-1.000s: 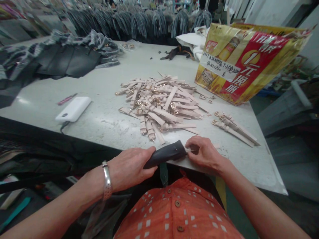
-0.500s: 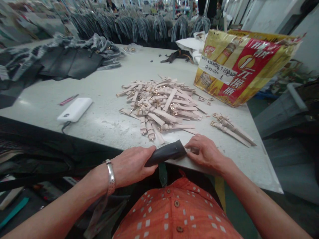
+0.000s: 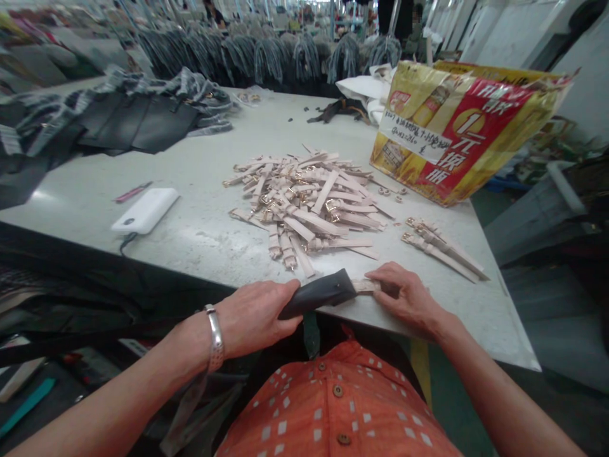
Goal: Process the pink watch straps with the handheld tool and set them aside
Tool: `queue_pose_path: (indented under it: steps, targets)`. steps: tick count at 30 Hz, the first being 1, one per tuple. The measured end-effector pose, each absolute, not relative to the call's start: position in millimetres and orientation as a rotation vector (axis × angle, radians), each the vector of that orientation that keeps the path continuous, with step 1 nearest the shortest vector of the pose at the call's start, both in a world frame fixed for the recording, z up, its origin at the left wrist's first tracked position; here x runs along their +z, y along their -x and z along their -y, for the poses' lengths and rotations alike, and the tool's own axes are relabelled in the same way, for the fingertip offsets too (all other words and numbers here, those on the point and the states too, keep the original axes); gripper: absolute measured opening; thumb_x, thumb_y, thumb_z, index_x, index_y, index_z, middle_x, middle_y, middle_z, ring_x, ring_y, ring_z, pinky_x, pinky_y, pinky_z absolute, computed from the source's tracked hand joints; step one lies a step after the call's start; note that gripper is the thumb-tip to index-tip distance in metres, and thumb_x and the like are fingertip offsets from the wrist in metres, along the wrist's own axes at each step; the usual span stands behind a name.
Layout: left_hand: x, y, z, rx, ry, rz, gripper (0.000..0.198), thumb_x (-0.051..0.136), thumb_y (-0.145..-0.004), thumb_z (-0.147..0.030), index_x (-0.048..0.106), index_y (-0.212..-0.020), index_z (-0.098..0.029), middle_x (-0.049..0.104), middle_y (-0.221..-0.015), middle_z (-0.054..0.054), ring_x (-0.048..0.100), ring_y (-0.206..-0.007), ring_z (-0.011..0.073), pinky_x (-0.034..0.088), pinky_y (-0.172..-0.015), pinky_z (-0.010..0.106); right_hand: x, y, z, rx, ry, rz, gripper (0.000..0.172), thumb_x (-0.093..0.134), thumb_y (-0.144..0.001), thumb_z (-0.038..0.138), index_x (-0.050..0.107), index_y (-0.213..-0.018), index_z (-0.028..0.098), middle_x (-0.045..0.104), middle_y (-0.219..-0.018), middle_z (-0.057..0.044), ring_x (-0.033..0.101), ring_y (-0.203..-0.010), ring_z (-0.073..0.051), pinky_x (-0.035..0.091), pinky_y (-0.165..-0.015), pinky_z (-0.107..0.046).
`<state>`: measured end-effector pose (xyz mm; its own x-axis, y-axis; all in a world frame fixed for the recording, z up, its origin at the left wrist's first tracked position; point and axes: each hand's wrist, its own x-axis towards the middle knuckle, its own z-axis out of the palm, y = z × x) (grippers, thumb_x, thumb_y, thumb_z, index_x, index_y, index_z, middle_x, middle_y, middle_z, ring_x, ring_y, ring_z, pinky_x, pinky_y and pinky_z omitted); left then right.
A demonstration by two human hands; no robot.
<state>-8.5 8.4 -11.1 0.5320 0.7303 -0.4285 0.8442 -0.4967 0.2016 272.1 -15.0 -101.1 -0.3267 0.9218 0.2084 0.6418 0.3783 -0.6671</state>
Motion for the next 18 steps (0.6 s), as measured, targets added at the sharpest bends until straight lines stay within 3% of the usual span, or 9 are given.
queue_pose_path:
  steps: [5,18]
  targets:
    - [-8.9,9.6,-8.0,-0.402,-2.408,-1.272,0.022,0.042,-0.079,-0.04,0.053,-0.086,-0.023,0.062,-0.072,0.002,0.058,-0.061,0.0156,0.039,-0.054,0.024,-107.3,-279.0,22.7,0.553,1.421,1.974,0.023,0.058,-0.072,0.014,0.067,-0.091,0.021,0.06,-0.088,-0.005,0.053,-0.084,-0.018,0.043,-0.075,-0.033]
    - [-2.8,-1.4,-13.3,-0.494,-2.592,-1.168,0.022,0.039,-0.081,-0.041,0.05,-0.089,-0.024,0.063,-0.07,0.003,0.06,-0.064,0.0196,0.037,-0.054,0.027,-102.1,-281.1,23.8,0.633,1.445,2.041,0.025,0.057,-0.072,0.009,0.063,-0.093,0.02,0.055,-0.085,-0.004,0.05,-0.08,-0.017,0.04,-0.071,-0.031]
